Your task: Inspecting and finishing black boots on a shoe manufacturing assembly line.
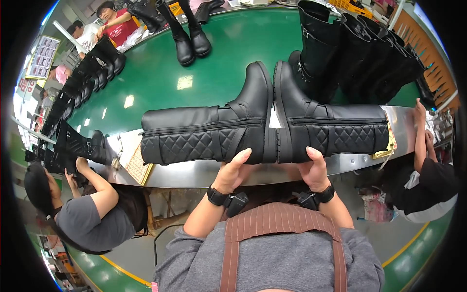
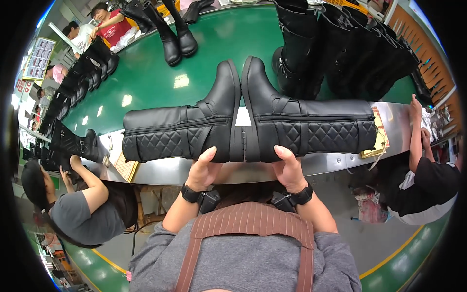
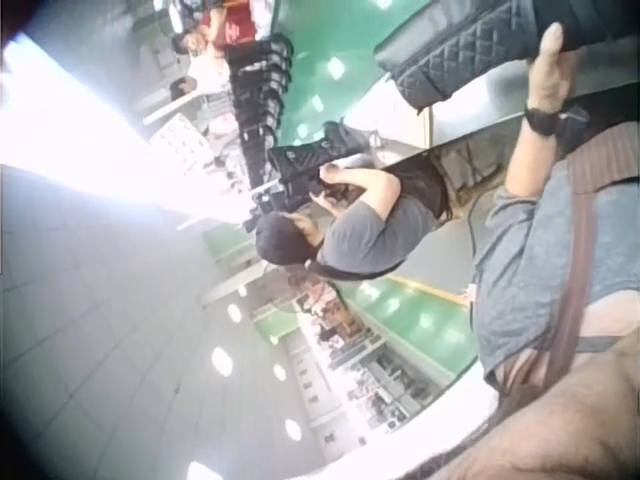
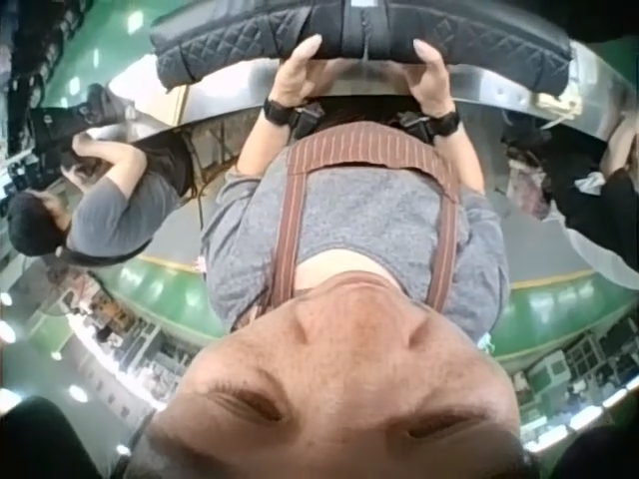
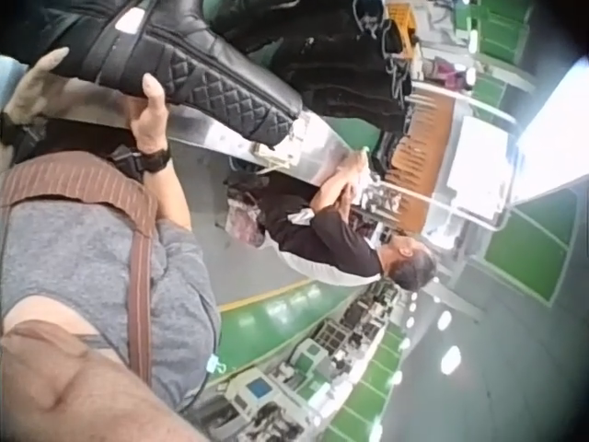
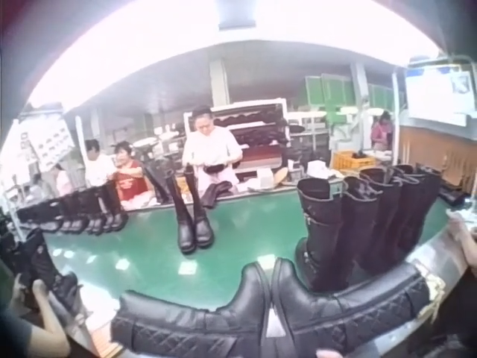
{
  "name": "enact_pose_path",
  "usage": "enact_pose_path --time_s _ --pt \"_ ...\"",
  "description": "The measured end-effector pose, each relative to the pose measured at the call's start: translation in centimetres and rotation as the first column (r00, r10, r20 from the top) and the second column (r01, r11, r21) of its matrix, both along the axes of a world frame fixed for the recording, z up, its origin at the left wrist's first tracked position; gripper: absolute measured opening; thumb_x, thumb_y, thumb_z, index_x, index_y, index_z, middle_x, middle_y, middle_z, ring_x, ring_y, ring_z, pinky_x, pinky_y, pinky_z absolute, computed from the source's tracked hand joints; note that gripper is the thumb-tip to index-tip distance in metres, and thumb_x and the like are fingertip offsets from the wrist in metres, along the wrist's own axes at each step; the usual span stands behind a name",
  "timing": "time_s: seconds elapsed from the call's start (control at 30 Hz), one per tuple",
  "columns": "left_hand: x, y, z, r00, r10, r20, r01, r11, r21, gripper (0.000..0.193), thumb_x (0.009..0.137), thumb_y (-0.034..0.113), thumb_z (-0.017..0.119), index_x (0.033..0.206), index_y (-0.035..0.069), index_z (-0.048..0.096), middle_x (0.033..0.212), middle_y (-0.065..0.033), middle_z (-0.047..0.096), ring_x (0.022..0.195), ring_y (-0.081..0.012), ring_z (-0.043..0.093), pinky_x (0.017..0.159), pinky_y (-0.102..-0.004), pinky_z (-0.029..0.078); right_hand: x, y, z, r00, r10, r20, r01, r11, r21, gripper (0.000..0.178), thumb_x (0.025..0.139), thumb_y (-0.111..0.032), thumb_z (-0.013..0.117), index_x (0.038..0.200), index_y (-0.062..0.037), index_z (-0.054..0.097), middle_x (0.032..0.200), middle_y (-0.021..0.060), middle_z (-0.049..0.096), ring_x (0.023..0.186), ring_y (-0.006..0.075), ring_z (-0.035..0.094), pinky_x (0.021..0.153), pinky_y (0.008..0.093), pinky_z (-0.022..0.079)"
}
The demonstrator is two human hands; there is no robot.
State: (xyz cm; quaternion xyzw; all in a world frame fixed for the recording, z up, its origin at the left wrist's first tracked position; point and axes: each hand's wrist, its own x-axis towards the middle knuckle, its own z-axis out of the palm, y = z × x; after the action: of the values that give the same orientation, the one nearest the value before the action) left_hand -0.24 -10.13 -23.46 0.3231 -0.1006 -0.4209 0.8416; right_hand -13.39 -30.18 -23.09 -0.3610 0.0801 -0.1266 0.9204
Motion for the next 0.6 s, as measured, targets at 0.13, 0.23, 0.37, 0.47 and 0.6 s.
enact_pose_path --time_s 0.13,0.23,0.37,0.47,0.6 --pt "-0.1 0.5 0.5 0.991 -0.13 0.018 0.131 0.988 -0.08 0.038 0.09 0.01 0.057 0.126 -0.002 0.056 0.125 -0.0137 0.06 0.118 -0.0249 0.056 0.105 -0.0408 0.04 -0.3 -0.3 -1.0 0.996 0.095 0.003 -0.094 0.994 -0.05 0.039 0.088 -0.017 0.054 0.119 0.0051 0.06 0.119 0.0127 0.064 0.113 0.024 0.059 0.102 0.0383 0.043" --pt "-0.3 0.2 1.3 0.926 0.028 0.377 -0.113 0.972 0.206 0.035 0.09 0.011 0.059 0.121 -0.007 0.06 0.124 -0.0117 0.062 0.117 -0.0222 0.056 0.104 -0.0365 0.041 0.5 -0.2 -0.7 0.999 -0.012 -0.034 0.003 0.965 -0.261 0.035 0.083 -0.009 0.063 0.116 0.002 0.063 0.115 0.0089 0.065 0.105 0.0195 0.06 0.097 0.0346 0.046" --pt "-1.9 -0.8 2.9 0.996 -0.076 0.045 0.048 0.893 0.448 0.039 0.097 0.02 0.058 0.125 -0.007 0.056 0.12 -0.011 0.063 0.105 -0.0134 0.06 0.095 -0.0289 0.048 1.8 0.1 1.7 0.99 -0.137 -0.037 0.027 0.437 -0.899 0.042 0.086 -0.007 0.066 0.126 0.0009 0.056 0.122 0.0089 0.061 0.111 0.0202 0.058 0.095 0.0322 0.046" --pt "-2.9 0.8 4.7 0.974 -0.102 0.204 0.043 0.961 0.274 0.04 0.098 0.02 0.056 0.128 -0.005 0.051 0.119 -0.0106 0.062 0.106 -0.0142 0.06 0.096 -0.0292 0.047 3.4 1.0 3.2 0.916 -0.306 0.26 0.304 0.103 -0.947 0.076 0.083 -0.021 0.071 0.148 -0.0069 0.033 0.149 0.0156 0.037 0.136 0.0286 0.037 0.107 0.0397 0.038" --pt "-2.8 4.5 7.2 0.889 -0.064 0.454 -0.038 0.977 0.212 0.042 0.099 0.021 0.052 0.134 -0.003 0.045 0.117 -0.0099 0.061 0.108 -0.0152 0.059 0.097 -0.0295 0.046 3.7 0.0 3.0 0.984 -0.128 0.125 0.179 0.713 -0.678 0.081 0.087 -0.012 0.061 0.154 -0.0109 0.018 0.15 0.0102 0.033 0.134 0.0228 0.038 0.102 0.0392 0.042"
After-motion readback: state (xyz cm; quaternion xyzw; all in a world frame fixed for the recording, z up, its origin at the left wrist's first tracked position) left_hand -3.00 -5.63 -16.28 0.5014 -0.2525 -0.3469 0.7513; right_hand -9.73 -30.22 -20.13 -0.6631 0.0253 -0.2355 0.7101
